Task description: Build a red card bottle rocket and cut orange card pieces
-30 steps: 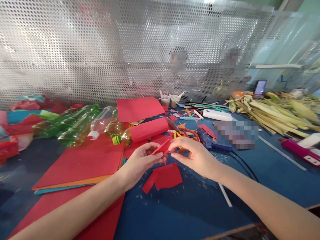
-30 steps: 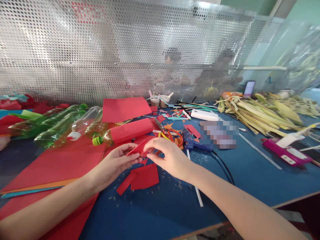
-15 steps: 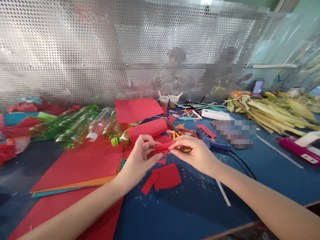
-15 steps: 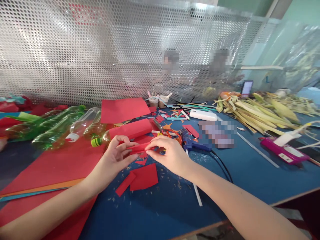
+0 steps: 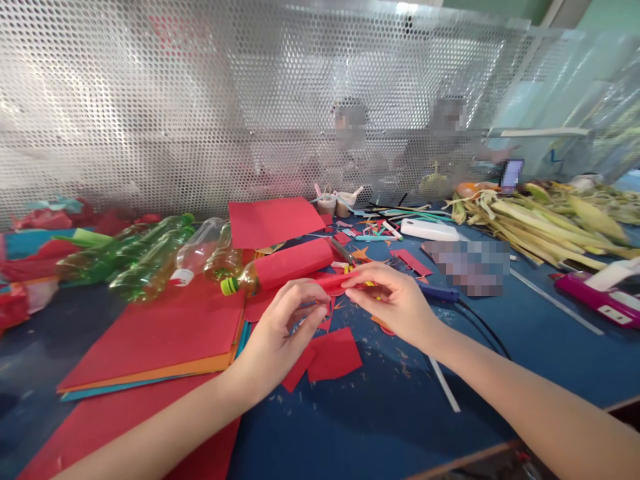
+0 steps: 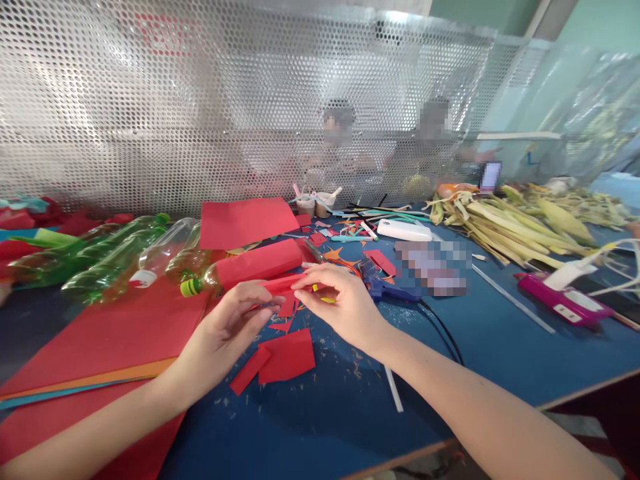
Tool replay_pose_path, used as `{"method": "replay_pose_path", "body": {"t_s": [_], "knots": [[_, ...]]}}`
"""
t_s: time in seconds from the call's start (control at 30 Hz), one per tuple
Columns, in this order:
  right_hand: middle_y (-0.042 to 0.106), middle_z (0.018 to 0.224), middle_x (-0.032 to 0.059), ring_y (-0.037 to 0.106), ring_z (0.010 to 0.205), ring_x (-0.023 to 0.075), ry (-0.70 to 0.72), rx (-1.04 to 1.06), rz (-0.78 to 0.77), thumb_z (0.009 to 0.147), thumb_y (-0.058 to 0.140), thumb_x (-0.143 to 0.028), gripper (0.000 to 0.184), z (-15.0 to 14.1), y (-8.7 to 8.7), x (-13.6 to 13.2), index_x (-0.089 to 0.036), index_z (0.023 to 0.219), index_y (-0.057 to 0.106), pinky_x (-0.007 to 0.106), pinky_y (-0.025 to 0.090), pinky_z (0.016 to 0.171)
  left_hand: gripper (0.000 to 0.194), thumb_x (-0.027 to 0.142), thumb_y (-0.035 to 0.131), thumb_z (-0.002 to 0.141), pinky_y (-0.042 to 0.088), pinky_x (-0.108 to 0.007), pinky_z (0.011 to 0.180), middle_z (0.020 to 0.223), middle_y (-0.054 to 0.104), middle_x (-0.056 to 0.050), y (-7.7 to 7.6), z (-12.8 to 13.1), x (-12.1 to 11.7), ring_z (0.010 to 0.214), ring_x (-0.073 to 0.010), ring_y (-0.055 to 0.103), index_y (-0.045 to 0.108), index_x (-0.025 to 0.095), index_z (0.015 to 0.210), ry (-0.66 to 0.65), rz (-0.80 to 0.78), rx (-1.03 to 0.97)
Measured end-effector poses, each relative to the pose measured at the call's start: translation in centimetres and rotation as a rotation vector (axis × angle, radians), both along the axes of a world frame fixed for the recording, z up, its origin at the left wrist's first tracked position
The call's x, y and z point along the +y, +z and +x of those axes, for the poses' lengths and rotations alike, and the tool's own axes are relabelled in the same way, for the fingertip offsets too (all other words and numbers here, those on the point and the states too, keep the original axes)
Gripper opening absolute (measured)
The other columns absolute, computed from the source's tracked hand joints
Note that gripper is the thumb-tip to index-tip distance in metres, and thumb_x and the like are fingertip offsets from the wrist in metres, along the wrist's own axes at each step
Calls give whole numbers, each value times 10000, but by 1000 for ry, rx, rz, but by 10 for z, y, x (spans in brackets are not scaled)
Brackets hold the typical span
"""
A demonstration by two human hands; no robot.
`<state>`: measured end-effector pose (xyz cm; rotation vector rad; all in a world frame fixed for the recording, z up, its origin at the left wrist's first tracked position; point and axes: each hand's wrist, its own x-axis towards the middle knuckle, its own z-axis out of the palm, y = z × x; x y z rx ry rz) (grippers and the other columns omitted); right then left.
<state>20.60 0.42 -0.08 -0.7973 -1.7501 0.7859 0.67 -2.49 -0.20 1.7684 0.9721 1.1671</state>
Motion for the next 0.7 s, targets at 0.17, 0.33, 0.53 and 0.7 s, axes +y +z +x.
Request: {"method": "replay_pose_path", "body": {"t_s": [0.17,0.33,0.53,0.7], "knots": [[635,904,45,637,892,155,45,14,-21,801,650,-215,58,-3,-2,-2,-220,838,696,247,577,697,126,242,592,833,506,-232,788,913,629,5,2,2,3,858,-144,633,557,251,954,93,-71,-67],[643,919,37,624,941,155,62,4,-45,802,644,-193,74,-4,-2,-3,-221,855,687,230,571,708,60,255,654,785,480,-191,692,781,609,27,2,1,5,725,-115,583,605,229,810,174,-78,-77],[655,926,31,624,964,161,57,-1,-27,803,649,-195,82,-5,0,-4,-230,871,679,250,563,725,68,257,687,742,500,-220,711,777,630,15,6,4,1,744,-142,603,631,229,768,211,-83,-102],[650,868,35,632,913,163,42,-31,-27,788,676,-225,16,-6,1,-3,-210,793,676,240,556,693,73,241,713,703,508,-239,728,750,644,14,8,6,-3,739,-154,612,644,234,726,249,-87,-116]]}}
